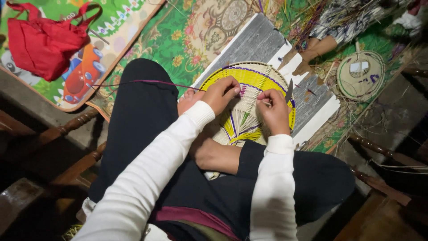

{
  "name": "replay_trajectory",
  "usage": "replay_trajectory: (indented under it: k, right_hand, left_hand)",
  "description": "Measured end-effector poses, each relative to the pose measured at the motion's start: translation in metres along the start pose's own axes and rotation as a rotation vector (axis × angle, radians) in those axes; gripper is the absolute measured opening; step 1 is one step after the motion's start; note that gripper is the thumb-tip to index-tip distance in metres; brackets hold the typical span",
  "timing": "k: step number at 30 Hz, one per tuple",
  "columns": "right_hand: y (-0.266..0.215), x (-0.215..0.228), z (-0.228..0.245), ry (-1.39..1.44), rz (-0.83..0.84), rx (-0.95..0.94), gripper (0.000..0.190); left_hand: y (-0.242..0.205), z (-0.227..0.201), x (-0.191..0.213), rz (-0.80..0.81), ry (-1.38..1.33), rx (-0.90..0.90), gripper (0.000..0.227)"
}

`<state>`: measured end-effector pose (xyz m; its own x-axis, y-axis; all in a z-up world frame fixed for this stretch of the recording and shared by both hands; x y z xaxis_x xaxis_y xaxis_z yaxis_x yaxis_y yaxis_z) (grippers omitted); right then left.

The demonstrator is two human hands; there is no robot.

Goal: Weaving colored threads into a circular frame to create a lettered pattern.

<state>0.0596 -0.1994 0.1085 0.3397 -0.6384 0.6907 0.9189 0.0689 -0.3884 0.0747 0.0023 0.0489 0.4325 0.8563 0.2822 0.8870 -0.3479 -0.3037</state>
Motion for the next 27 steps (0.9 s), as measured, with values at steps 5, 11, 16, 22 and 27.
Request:
replay_trajectory:
  k: [5,11,16,22,27]
  right_hand:
    - [-0.001,-0.005,-0.001,0.081,0.028,-0.003,0.011]
    - [-0.006,-0.008,0.003,-0.222,0.022,-0.075,0.010]
    - [0.003,-0.017,-0.002,-0.279,0.018,-0.077,0.010]
    - [0.003,-0.017,0.007,-0.225,0.029,-0.089,0.010]
    - [0.003,-0.016,0.009,-0.175,0.042,-0.077,0.012]
  left_hand:
    - [0.007,0.016,0.000,-0.047,-0.018,-0.041,0.017]
    - [0.008,0.032,-0.013,0.018,0.111,0.126,0.018]
    - [0.010,0.040,-0.017,0.040,0.146,0.198,0.020]
    - [0.004,0.030,-0.014,0.071,0.104,0.234,0.025]
    - [-0.007,0.009,-0.011,0.113,0.028,0.225,0.014]
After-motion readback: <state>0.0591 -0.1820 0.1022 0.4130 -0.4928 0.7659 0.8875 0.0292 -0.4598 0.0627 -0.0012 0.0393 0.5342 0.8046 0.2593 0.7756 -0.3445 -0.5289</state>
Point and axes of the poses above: each hand's wrist, its own y-axis towards the middle knuckle, its own x-axis out of the back of the hand, z = x × y, the point moved 9 cm from there along y, towards the middle knuckle, and after that the axes turned 10 degrees about z, right-handed, at the moved point
